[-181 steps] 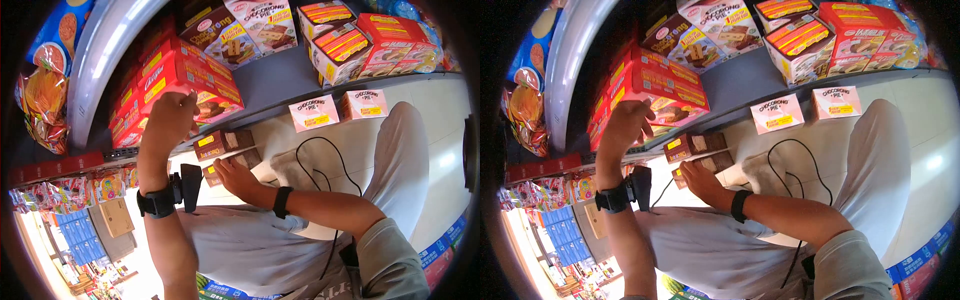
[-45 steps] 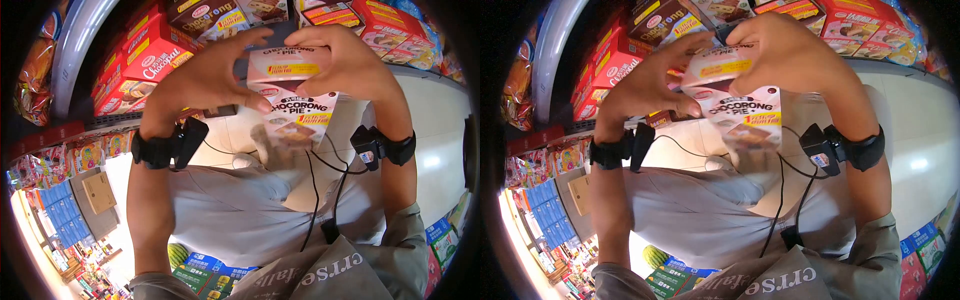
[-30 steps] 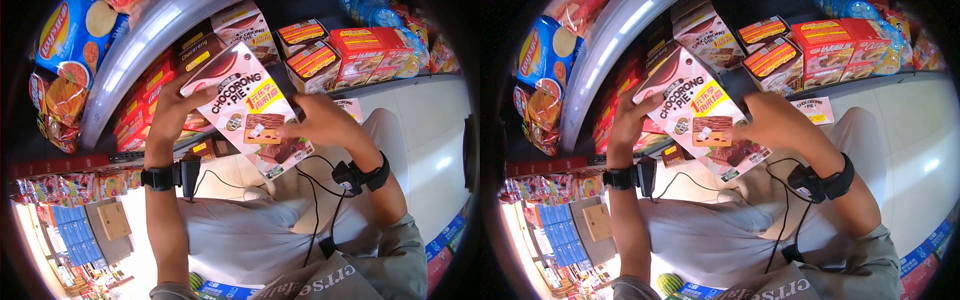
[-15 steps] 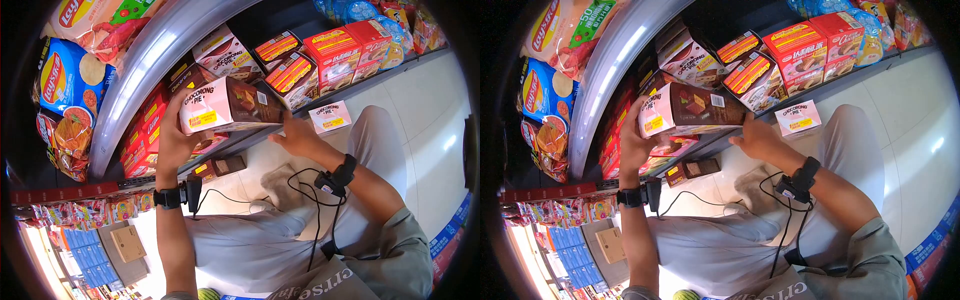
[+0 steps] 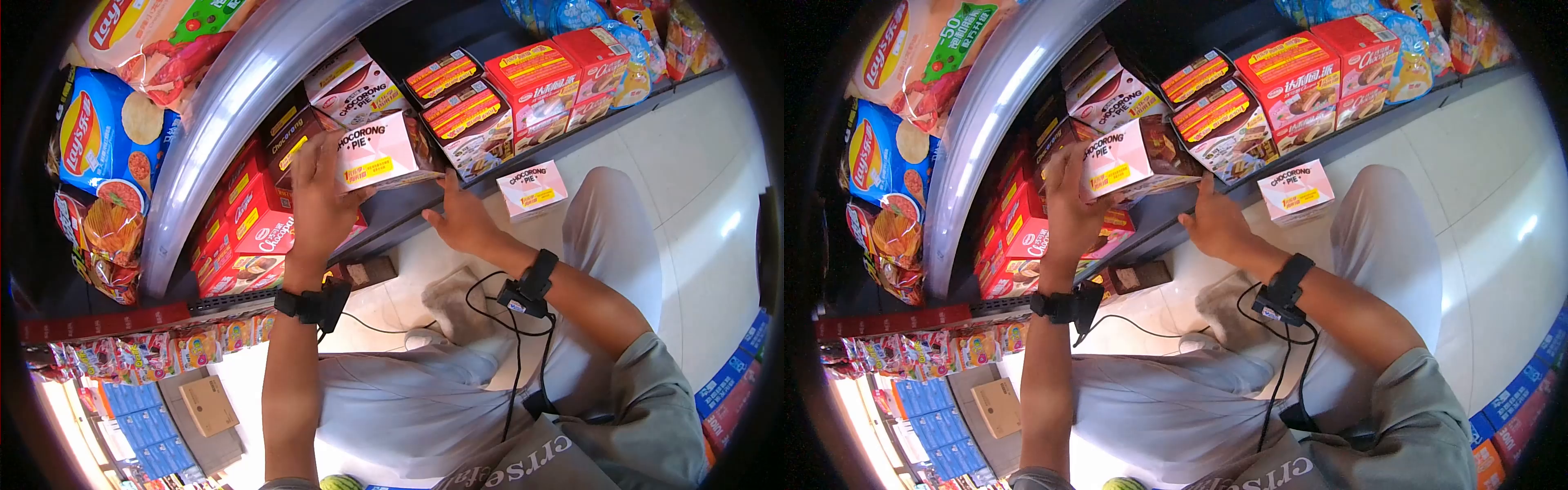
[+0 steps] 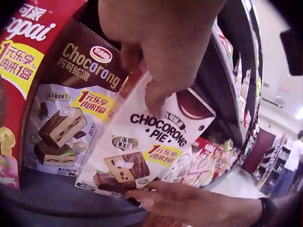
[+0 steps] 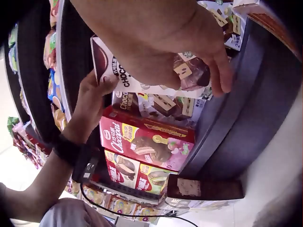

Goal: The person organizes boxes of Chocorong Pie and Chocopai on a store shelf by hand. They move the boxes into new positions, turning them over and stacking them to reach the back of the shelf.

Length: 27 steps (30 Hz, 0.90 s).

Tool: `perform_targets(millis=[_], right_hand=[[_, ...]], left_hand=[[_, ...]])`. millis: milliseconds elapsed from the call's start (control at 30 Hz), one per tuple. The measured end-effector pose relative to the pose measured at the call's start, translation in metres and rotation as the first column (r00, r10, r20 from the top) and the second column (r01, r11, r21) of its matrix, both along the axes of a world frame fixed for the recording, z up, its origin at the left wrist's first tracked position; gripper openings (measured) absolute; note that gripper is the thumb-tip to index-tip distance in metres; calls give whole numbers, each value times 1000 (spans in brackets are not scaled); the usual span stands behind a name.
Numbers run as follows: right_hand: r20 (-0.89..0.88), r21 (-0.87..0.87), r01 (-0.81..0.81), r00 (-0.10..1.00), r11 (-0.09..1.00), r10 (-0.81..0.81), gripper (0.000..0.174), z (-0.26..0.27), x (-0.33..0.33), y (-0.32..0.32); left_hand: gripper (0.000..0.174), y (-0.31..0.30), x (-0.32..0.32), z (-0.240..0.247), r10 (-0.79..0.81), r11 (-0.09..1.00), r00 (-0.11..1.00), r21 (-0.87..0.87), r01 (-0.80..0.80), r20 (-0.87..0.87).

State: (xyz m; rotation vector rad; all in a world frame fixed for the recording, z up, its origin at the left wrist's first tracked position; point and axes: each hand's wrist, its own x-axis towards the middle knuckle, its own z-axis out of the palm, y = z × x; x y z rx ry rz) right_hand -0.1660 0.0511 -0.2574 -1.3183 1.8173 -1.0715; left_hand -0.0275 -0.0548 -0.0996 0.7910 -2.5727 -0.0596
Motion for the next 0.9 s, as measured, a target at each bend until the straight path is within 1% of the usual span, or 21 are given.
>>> perform_targets(millis=[33, 100, 133, 233, 400, 500, 600, 700, 767, 800, 900], right_hand=[[14, -10, -5, 1000, 1000, 5, 77, 0, 0, -1], [42, -29, -15, 999, 999, 16, 83, 0, 2, -2], [54, -1, -22, 998, 1000, 22, 85, 0, 3, -3], [70, 69, -38, 997, 997, 33, 91, 3, 8, -9], [49, 111, -11, 999, 994, 6, 92, 5, 12, -19], [-39, 23, 61, 997, 998, -60, 93, 11, 19, -9], [-49, 75, -69, 996, 995, 73, 95, 22, 15, -9], [-45, 54, -100, 994, 994, 103, 98, 6, 19, -29], [-70, -9, -116, 991, 993, 116, 100, -9, 20, -43], [-84, -41, -126, 989, 991, 122, 100, -6, 21, -48], [6, 143, -159, 987, 977, 159, 102, 2, 25, -60]], left_hand=[[74, 1, -1, -1, 40, 992, 998, -119, -34, 53], [75, 5, -6, 1, 125, 982, 987, -155, -109, 100], [75, 6, -7, 3, 169, 974, 978, -175, -147, 122], [76, 0, -9, 2, 184, 960, 974, -239, -148, 133], [77, -10, -12, -1, 172, 965, 976, -222, -139, 135], [75, -10, -17, -2, 172, 968, 976, -209, -142, 136], [72, -16, -22, -6, 179, 962, 977, -231, -148, 119], [72, -31, -23, -14, 209, 944, 969, -284, -166, 129], [71, -37, -27, -18, 232, 934, 967, -302, -191, 106], [72, -40, -28, -18, 244, 940, 964, -272, -207, 108], [74, -51, -26, -24, 258, 939, 960, -263, -223, 107]])
